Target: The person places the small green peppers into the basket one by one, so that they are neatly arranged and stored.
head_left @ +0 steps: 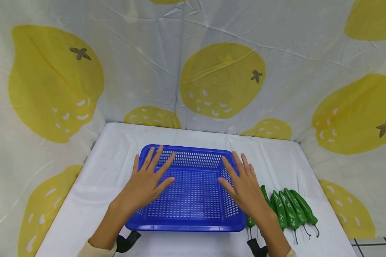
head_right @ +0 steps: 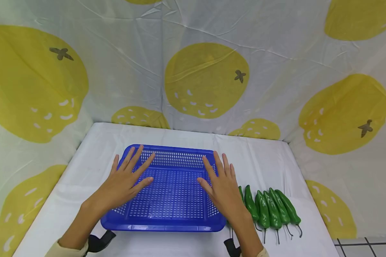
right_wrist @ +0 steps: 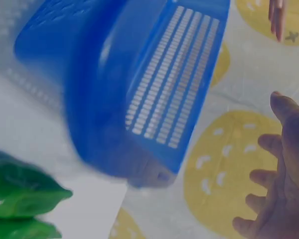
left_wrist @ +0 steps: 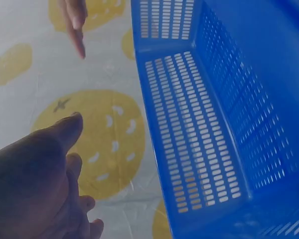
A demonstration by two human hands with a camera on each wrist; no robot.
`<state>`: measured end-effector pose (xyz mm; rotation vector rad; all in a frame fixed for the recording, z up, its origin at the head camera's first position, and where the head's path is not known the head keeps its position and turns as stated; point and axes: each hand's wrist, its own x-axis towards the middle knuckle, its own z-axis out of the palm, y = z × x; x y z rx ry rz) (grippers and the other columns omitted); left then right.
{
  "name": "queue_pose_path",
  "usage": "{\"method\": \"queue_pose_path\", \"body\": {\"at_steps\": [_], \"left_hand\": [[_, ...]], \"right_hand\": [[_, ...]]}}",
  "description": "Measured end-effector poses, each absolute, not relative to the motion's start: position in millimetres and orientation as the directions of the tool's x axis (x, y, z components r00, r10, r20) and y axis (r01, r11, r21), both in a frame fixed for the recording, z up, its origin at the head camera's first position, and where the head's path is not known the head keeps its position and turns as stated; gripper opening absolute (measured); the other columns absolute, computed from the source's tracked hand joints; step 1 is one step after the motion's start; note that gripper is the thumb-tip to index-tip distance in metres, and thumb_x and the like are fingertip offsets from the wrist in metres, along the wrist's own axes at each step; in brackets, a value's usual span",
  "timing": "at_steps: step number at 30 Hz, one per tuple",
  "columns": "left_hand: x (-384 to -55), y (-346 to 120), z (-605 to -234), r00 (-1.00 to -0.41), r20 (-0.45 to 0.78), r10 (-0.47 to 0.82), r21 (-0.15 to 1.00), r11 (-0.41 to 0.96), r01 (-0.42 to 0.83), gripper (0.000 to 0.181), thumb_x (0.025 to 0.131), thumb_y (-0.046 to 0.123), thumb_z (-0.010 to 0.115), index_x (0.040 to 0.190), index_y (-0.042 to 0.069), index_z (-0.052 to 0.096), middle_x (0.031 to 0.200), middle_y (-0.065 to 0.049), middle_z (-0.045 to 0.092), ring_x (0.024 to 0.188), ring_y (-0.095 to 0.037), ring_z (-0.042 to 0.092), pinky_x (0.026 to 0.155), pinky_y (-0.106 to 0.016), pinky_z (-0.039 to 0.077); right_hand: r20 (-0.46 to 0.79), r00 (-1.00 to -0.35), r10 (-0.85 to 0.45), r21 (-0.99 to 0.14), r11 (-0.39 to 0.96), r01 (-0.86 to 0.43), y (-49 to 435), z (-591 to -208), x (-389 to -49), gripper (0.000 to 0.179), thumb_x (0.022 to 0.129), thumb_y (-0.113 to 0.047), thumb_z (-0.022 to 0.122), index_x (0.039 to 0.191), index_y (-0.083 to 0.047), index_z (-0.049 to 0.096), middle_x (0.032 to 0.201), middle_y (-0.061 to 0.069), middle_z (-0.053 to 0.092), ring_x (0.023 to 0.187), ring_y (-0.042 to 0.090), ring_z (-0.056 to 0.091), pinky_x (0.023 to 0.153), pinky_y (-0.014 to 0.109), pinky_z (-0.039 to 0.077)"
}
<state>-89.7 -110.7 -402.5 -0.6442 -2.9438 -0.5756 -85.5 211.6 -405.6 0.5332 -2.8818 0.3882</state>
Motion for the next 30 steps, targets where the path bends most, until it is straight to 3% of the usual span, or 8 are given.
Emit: {"method": "queue_pose_path", "body": {"at_steps": [8,14,21,26,30], "left_hand": [[-94.0,-144.2,-408.6,-0.94,0.028,0.339,0.493,0.814,0.308,0.077,0.1,0.042,0.056,0.161,0.024,0.013,0.164,-0.021,-0.002,0.148,-0.045,-0.001,0.108,-0.072,0.005],[-99.7,-165.1,-426.8,-0.955,-0.017,0.295,0.661,0.72,0.211,0.081,0.101,0.038,0.055,0.161,0.02,0.004,0.162,-0.028,-0.001,0.143,-0.056,0.01,0.099,-0.076,0.023],[-106.2,-177.8,-454.6,-0.962,-0.024,0.272,0.874,0.473,0.112,0.076,0.105,0.02,0.046,0.159,0.01,-0.006,0.161,-0.029,0.01,0.144,-0.052,0.015,0.105,-0.072,0.021],[-106.5,-183.1,-470.1,-0.954,-0.153,0.257,0.93,0.364,-0.051,0.069,0.106,0.021,0.038,0.16,0.013,-0.005,0.158,-0.033,0.015,0.14,-0.055,0.025,0.102,-0.073,0.025],[-106.5,-186.6,-478.9,-0.935,-0.247,0.255,0.949,0.26,-0.18,0.064,0.105,0.025,0.035,0.16,0.014,0.004,0.156,-0.028,0.022,0.138,-0.048,0.029,0.106,-0.07,0.022]], "right_hand": [[0.169,-0.951,-0.257,-0.275,0.915,-0.296,241.4,-414.4,-82.7,0.066,0.1,-0.045,0.055,0.156,-0.017,0.033,0.162,0.02,0.019,0.148,0.044,0.007,0.111,0.068,0.015],[0.138,-0.969,-0.205,-0.344,0.907,-0.241,259.7,-423.2,-81.2,0.058,0.104,-0.037,0.049,0.154,-0.012,0.036,0.157,0.024,0.026,0.144,0.048,0.019,0.107,0.069,0.022],[0.101,-0.978,-0.183,-0.408,0.889,-0.208,274.1,-432.4,-84.7,0.052,0.104,-0.02,0.052,0.152,-0.004,0.038,0.148,0.03,0.038,0.134,0.051,0.034,0.102,0.068,0.032],[0.053,-0.987,-0.155,-0.439,0.884,-0.162,281.1,-437.4,-88.0,0.058,0.098,-0.011,0.062,0.151,-0.003,0.039,0.14,0.031,0.045,0.125,0.051,0.045,0.096,0.066,0.039],[-0.029,-0.989,-0.146,-0.475,0.872,-0.115,284.8,-441.7,-90.7,0.059,0.094,-0.008,0.066,0.147,0.0,0.042,0.131,0.03,0.053,0.11,0.043,0.057,0.089,0.059,0.047]]}}
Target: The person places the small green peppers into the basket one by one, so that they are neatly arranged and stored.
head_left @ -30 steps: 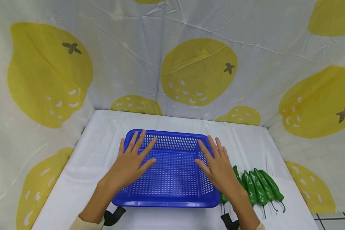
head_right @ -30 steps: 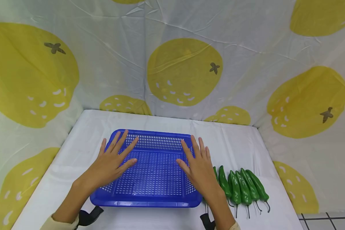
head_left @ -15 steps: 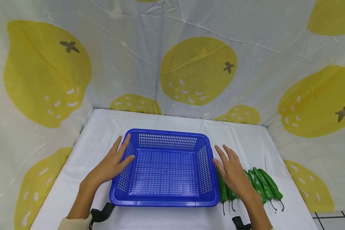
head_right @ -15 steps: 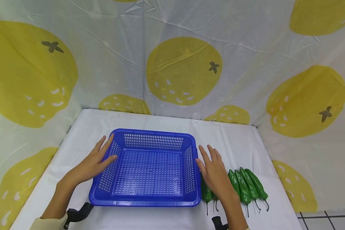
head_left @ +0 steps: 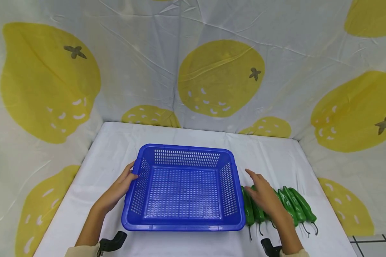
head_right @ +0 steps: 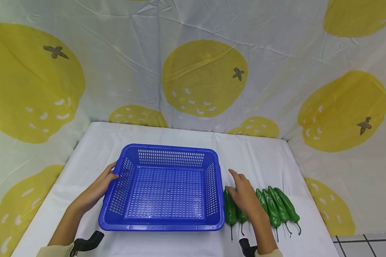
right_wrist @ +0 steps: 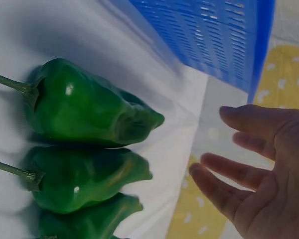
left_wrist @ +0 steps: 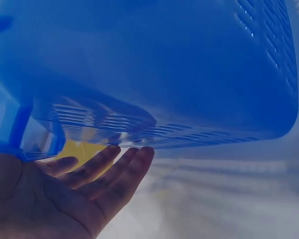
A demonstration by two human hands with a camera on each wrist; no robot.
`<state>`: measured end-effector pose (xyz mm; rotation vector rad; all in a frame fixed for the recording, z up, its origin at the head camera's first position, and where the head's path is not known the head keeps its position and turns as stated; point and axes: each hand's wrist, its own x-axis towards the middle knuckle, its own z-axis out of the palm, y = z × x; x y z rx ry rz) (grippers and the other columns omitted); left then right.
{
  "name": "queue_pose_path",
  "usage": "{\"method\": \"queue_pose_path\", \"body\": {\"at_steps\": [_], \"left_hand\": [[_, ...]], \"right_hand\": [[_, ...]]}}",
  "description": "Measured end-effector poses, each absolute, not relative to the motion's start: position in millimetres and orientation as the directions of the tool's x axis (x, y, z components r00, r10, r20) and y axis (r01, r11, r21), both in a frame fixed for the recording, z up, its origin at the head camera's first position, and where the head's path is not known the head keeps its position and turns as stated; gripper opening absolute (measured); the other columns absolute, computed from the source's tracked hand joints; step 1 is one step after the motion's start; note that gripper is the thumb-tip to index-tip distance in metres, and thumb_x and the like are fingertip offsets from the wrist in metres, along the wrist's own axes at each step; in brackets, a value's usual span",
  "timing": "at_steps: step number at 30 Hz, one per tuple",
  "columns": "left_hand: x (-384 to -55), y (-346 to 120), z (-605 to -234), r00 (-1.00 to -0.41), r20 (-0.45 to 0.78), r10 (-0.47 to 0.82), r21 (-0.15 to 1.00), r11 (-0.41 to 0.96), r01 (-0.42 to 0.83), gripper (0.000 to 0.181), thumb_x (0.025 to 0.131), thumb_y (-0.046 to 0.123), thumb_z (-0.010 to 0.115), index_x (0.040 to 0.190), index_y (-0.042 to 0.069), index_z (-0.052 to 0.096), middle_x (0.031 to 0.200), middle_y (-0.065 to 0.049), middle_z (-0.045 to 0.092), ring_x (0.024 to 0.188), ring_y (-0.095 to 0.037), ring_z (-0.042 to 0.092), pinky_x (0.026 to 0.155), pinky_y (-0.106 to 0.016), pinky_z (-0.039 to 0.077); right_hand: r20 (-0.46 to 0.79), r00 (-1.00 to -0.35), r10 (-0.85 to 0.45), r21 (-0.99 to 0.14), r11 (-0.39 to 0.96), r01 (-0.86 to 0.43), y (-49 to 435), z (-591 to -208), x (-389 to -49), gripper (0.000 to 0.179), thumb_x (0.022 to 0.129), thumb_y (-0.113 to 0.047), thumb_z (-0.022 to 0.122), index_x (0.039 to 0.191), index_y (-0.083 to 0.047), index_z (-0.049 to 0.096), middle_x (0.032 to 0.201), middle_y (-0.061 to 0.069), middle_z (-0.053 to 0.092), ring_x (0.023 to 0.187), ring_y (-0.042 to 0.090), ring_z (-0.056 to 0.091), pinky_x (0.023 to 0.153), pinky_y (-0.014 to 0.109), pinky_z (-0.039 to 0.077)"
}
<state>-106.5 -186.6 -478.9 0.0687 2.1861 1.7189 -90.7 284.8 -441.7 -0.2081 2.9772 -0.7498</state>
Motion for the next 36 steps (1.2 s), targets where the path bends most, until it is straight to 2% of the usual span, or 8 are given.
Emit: {"method": "queue_pose_path", "body": {"at_steps": [4,8,14,25,32,36], "left_hand": [[-107.7,-188.6,-485.3,-0.917,-0.292,0.27,0.952,0.171,-0.253,0.063,0.105,0.029,0.035,0.158,0.008,0.008,0.152,-0.025,0.027,0.137,-0.042,0.031,0.111,-0.064,0.02],[-109.0,-188.7,-488.7,-0.908,-0.31,0.282,0.95,0.123,-0.286,0.067,0.105,0.03,0.035,0.157,0.003,0.004,0.154,-0.026,0.023,0.138,-0.042,0.029,0.114,-0.061,0.017],[-109.5,-188.5,-488.2,-0.908,-0.305,0.287,0.952,0.118,-0.283,0.064,0.105,0.029,0.035,0.157,0.004,0.008,0.15,-0.026,0.028,0.133,-0.042,0.037,0.111,-0.058,0.025],[-109.9,-189.3,-489.5,-0.909,-0.307,0.282,0.951,0.132,-0.281,0.063,0.105,0.031,0.034,0.157,0.007,0.009,0.148,-0.025,0.031,0.13,-0.041,0.04,0.107,-0.057,0.031],[-109.0,-188.0,-489.2,-0.909,-0.303,0.286,0.953,0.121,-0.28,0.065,0.105,0.031,0.034,0.158,0.007,0.005,0.152,-0.025,0.025,0.135,-0.043,0.033,0.11,-0.064,0.022],[-108.7,-187.6,-489.4,-0.909,-0.303,0.286,0.953,0.122,-0.279,0.063,0.104,0.031,0.034,0.157,0.007,0.008,0.149,-0.025,0.029,0.132,-0.043,0.037,0.109,-0.062,0.026]], "right_hand": [[-0.121,-0.982,-0.144,-0.506,0.86,-0.064,287.5,-451.6,-94.8,0.054,0.089,-0.004,0.068,0.139,0.003,0.05,0.119,0.028,0.06,0.091,0.032,0.062,0.078,0.051,0.052],[-0.185,-0.974,-0.128,-0.504,0.864,-0.018,289.3,-462.1,-98.2,0.051,0.087,-0.006,0.069,0.135,0.003,0.054,0.115,0.028,0.062,0.094,0.036,0.065,0.078,0.053,0.053],[-0.205,-0.97,-0.128,-0.471,0.882,-0.016,291.0,-472.0,-103.0,0.046,0.085,-0.005,0.072,0.127,0.005,0.058,0.109,0.026,0.065,0.096,0.039,0.064,0.078,0.053,0.053],[-0.255,-0.957,-0.135,-0.464,0.886,-0.001,289.3,-484.1,-108.8,0.036,0.082,-0.008,0.077,0.116,-0.003,0.065,0.092,0.009,0.068,0.081,0.022,0.062,0.073,0.043,0.051],[-0.258,-0.949,-0.179,-0.517,0.856,-0.021,284.4,-483.5,-110.1,0.029,0.083,-0.004,0.076,0.11,-0.007,0.065,0.087,0.002,0.067,0.072,0.016,0.057,0.067,0.036,0.048],[-0.258,-0.948,-0.186,-0.528,0.849,-0.023,283.9,-483.3,-109.0,0.029,0.082,-0.002,0.076,0.108,-0.006,0.065,0.085,0.002,0.067,0.07,0.015,0.057,0.065,0.034,0.048]]}}
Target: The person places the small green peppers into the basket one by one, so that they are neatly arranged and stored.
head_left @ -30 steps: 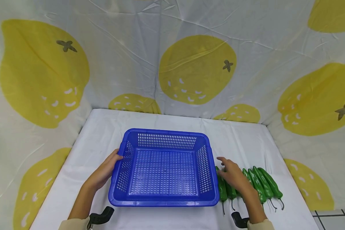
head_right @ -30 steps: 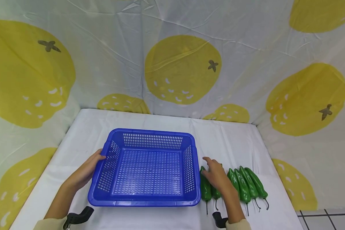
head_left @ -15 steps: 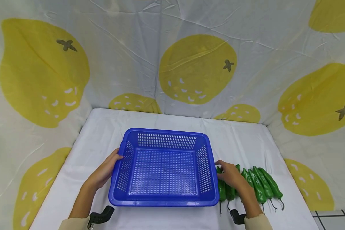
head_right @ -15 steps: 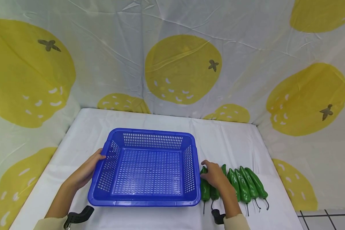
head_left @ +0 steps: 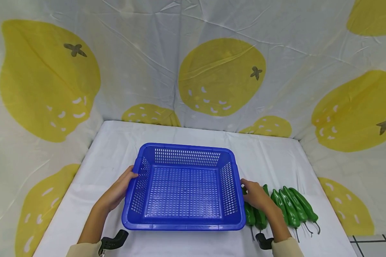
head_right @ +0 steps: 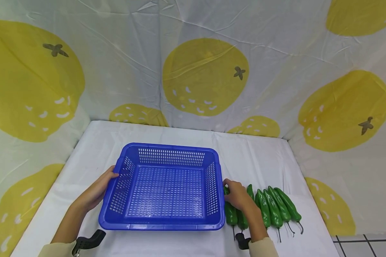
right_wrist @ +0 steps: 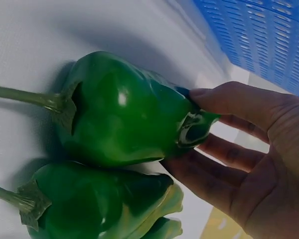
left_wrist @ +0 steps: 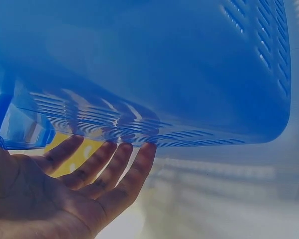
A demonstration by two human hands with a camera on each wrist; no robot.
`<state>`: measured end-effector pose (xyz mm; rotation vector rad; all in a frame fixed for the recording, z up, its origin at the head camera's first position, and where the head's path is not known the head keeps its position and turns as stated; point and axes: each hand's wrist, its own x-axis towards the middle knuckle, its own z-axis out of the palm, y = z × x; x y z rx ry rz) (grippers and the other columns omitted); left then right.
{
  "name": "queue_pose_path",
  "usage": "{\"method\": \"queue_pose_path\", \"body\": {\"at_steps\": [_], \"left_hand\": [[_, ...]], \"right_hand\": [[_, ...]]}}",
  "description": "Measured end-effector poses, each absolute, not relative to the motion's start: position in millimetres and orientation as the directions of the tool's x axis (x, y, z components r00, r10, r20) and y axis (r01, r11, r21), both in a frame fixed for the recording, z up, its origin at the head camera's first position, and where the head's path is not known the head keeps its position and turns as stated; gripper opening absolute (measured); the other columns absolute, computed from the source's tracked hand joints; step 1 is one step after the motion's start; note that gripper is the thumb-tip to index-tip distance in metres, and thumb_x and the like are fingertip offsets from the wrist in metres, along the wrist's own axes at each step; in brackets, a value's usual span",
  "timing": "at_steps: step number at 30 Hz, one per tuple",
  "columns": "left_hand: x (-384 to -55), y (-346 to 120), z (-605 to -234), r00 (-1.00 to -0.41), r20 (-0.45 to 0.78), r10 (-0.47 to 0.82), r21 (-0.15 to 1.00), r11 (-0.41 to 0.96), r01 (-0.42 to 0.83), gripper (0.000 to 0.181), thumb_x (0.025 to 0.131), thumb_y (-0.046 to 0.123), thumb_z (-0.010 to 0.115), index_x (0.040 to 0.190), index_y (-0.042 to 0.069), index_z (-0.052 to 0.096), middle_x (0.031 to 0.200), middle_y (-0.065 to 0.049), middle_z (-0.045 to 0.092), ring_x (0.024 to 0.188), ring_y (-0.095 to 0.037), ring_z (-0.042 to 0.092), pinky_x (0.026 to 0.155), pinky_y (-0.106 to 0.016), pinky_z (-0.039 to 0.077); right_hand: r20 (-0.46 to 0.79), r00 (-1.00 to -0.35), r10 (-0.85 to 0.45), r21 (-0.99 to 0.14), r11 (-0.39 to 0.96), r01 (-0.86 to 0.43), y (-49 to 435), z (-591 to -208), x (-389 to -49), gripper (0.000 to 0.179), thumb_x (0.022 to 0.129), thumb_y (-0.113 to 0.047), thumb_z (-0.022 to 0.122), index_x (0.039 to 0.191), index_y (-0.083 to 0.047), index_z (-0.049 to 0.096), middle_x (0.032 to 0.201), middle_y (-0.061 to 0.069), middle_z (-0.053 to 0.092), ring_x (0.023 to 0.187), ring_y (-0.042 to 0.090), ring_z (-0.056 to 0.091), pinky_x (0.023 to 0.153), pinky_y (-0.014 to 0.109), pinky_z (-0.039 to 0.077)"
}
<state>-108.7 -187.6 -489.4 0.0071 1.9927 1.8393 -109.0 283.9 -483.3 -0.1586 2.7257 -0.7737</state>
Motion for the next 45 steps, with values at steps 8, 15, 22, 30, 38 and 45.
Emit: {"method": "queue_pose_path", "body": {"at_steps": [8,15,22,30,38,45], "left_hand": [[-109.4,-187.6,-489.8,-0.909,-0.303,0.285,0.952,0.127,-0.278,0.061,0.104,0.03,0.034,0.156,0.008,0.011,0.145,-0.026,0.034,0.126,-0.041,0.044,0.102,-0.054,0.038],[-108.9,-188.1,-490.1,-0.91,-0.295,0.293,0.955,0.118,-0.272,0.059,0.105,0.029,0.033,0.155,0.008,0.012,0.142,-0.026,0.036,0.122,-0.04,0.046,0.098,-0.048,0.041],[-109.0,-189.3,-491.6,-0.909,-0.286,0.303,0.958,0.107,-0.266,0.059,0.105,0.028,0.033,0.156,0.008,0.012,0.144,-0.026,0.035,0.123,-0.04,0.045,0.099,-0.048,0.041],[-109.8,-188.3,-492.8,-0.907,-0.299,0.296,0.954,0.099,-0.282,0.058,0.104,0.029,0.033,0.155,0.008,0.013,0.142,-0.027,0.036,0.12,-0.039,0.048,0.096,-0.045,0.043],[-109.3,-188.5,-492.7,-0.907,-0.296,0.301,0.955,0.105,-0.277,0.06,0.104,0.03,0.033,0.156,0.008,0.011,0.143,-0.026,0.035,0.124,-0.041,0.045,0.099,-0.049,0.041],[-108.4,-188.7,-493.4,-0.909,-0.283,0.307,0.959,0.108,-0.263,0.061,0.105,0.029,0.033,0.157,0.008,0.01,0.144,-0.026,0.034,0.126,-0.042,0.043,0.102,-0.054,0.038]], "right_hand": [[-0.226,-0.956,-0.185,-0.531,0.846,-0.038,290.9,-479.7,-110.3,0.031,0.08,-0.005,0.078,0.109,-0.006,0.065,0.085,0.005,0.067,0.072,0.017,0.059,0.066,0.036,0.05],[-0.204,-0.959,-0.199,-0.541,0.839,-0.059,298.3,-461.4,-112.2,0.037,0.083,-0.002,0.073,0.117,-0.002,0.062,0.094,0.014,0.067,0.074,0.021,0.061,0.066,0.038,0.052],[-0.166,-0.966,-0.199,-0.536,0.84,-0.081,303.1,-442.5,-117.9,0.037,0.084,-0.004,0.072,0.119,-0.001,0.061,0.098,0.017,0.067,0.076,0.023,0.061,0.067,0.04,0.052],[-0.167,-0.971,-0.172,-0.53,0.846,-0.059,305.6,-428.5,-125.8,0.037,0.086,-0.007,0.072,0.121,-0.004,0.06,0.102,0.02,0.066,0.079,0.025,0.063,0.069,0.041,0.053],[-0.153,-0.971,-0.185,-0.549,0.833,-0.072,304.2,-409.2,-127.2,0.038,0.089,-0.008,0.07,0.124,-0.001,0.058,0.107,0.024,0.065,0.082,0.028,0.063,0.07,0.042,0.055],[-0.142,-0.972,-0.189,-0.541,0.837,-0.084,298.2,-395.2,-133.4,0.04,0.089,-0.01,0.069,0.127,-0.002,0.058,0.111,0.025,0.065,0.086,0.029,0.065,0.069,0.041,0.055]]}}
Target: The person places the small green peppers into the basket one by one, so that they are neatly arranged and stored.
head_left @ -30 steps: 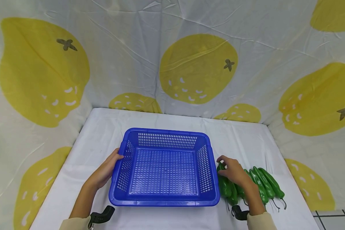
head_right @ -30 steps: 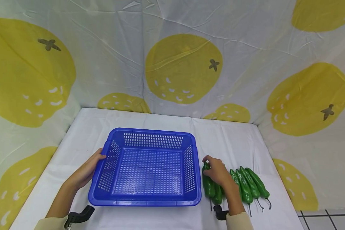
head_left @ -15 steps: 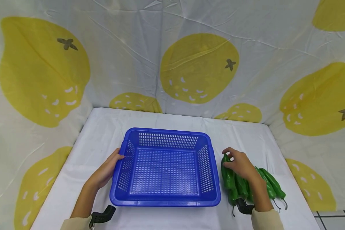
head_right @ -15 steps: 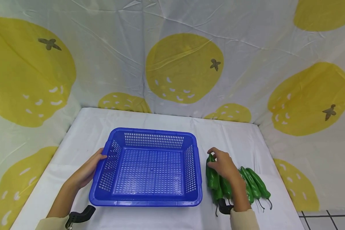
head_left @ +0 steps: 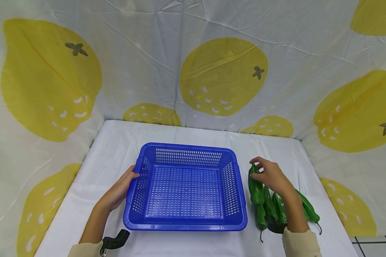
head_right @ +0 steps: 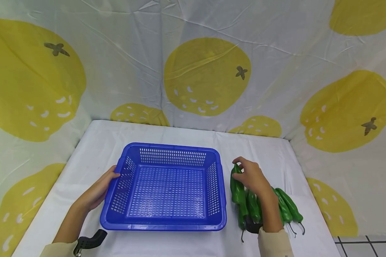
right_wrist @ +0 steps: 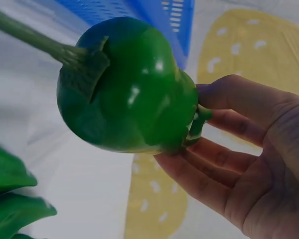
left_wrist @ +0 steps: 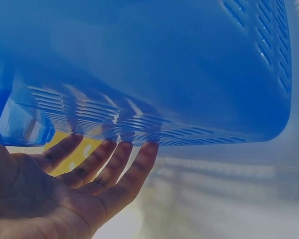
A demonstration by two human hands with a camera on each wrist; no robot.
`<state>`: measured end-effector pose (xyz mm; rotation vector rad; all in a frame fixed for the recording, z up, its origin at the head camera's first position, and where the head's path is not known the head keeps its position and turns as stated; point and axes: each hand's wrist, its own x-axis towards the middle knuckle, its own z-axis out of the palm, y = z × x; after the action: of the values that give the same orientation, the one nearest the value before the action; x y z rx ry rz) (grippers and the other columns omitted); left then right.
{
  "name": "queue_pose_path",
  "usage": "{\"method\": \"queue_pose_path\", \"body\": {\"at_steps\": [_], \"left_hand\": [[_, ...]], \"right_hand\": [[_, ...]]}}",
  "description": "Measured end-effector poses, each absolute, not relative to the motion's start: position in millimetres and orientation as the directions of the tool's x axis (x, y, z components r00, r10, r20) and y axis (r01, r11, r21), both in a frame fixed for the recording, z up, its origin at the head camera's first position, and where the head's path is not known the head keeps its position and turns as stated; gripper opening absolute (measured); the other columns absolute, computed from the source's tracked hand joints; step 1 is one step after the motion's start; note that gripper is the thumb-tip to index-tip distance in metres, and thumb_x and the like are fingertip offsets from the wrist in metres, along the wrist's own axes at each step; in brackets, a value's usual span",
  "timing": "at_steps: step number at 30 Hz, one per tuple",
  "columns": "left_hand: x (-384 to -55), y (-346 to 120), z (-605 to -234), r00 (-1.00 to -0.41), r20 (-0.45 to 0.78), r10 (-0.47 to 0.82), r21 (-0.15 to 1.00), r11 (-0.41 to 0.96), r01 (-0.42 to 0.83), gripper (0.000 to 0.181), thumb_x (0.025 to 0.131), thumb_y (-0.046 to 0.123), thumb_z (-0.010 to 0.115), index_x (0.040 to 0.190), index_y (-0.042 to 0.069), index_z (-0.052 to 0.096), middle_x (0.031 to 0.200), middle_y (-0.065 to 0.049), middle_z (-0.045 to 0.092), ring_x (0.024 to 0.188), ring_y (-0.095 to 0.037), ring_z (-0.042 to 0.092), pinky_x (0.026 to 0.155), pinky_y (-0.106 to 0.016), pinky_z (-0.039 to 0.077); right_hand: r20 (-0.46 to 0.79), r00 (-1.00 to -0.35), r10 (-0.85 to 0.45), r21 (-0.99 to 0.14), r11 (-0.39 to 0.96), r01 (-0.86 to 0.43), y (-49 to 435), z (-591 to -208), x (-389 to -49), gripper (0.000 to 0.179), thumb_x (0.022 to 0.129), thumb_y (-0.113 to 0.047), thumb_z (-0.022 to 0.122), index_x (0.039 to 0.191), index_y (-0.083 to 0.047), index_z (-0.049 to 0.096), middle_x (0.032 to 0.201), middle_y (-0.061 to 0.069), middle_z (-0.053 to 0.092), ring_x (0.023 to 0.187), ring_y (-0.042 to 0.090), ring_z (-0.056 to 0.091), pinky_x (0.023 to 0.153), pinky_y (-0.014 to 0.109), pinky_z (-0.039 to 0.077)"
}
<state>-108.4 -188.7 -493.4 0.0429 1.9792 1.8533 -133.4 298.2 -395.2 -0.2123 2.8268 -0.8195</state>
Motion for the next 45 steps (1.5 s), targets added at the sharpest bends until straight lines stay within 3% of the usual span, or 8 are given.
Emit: {"method": "queue_pose_path", "body": {"at_steps": [8,28,36,45], "left_hand": [[-107.8,-189.3,-492.5,-0.908,-0.294,0.299,0.956,0.108,-0.274,0.061,0.105,0.031,0.034,0.157,0.009,0.01,0.145,-0.026,0.034,0.125,-0.041,0.044,0.101,-0.052,0.039],[-106.7,-186.9,-490.5,-0.907,-0.279,0.315,0.96,0.099,-0.261,0.063,0.106,0.031,0.032,0.158,0.009,0.005,0.148,-0.026,0.029,0.13,-0.044,0.037,0.107,-0.064,0.028],[-106.8,-188.6,-490.0,-0.907,-0.297,0.298,0.954,0.12,-0.273,0.06,0.105,0.031,0.033,0.157,0.01,0.009,0.143,-0.026,0.034,0.124,-0.042,0.045,0.099,-0.054,0.04],[-105.6,-186.7,-488.5,-0.905,-0.287,0.313,0.958,0.111,-0.266,0.061,0.105,0.033,0.032,0.157,0.01,0.008,0.144,-0.026,0.033,0.127,-0.043,0.042,0.103,-0.059,0.035]], "right_hand": [[-0.096,-0.967,-0.236,-0.564,0.813,-0.142,276.1,-382.9,-148.4,0.039,0.09,-0.012,0.069,0.127,-0.003,0.058,0.11,0.024,0.065,0.088,0.031,0.066,0.071,0.043,0.055],[-0.097,-0.928,-0.358,-0.702,0.686,-0.191,195.4,-377.3,-172.5,0.042,0.09,-0.008,0.068,0.129,0.0,0.057,0.105,0.021,0.066,0.077,0.023,0.068,0.063,0.032,0.057],[-0.084,-0.913,-0.399,-0.72,0.657,-0.221,165.7,-383.6,-177.6,0.042,0.089,-0.008,0.068,0.129,0.0,0.058,0.102,0.018,0.066,0.074,0.02,0.067,0.063,0.032,0.057],[-0.073,-0.904,-0.422,-0.741,0.629,-0.234,145.5,-391.2,-181.7,0.042,0.089,-0.007,0.069,0.129,0.0,0.058,0.1,0.018,0.066,0.074,0.02,0.066,0.062,0.029,0.056]]}}
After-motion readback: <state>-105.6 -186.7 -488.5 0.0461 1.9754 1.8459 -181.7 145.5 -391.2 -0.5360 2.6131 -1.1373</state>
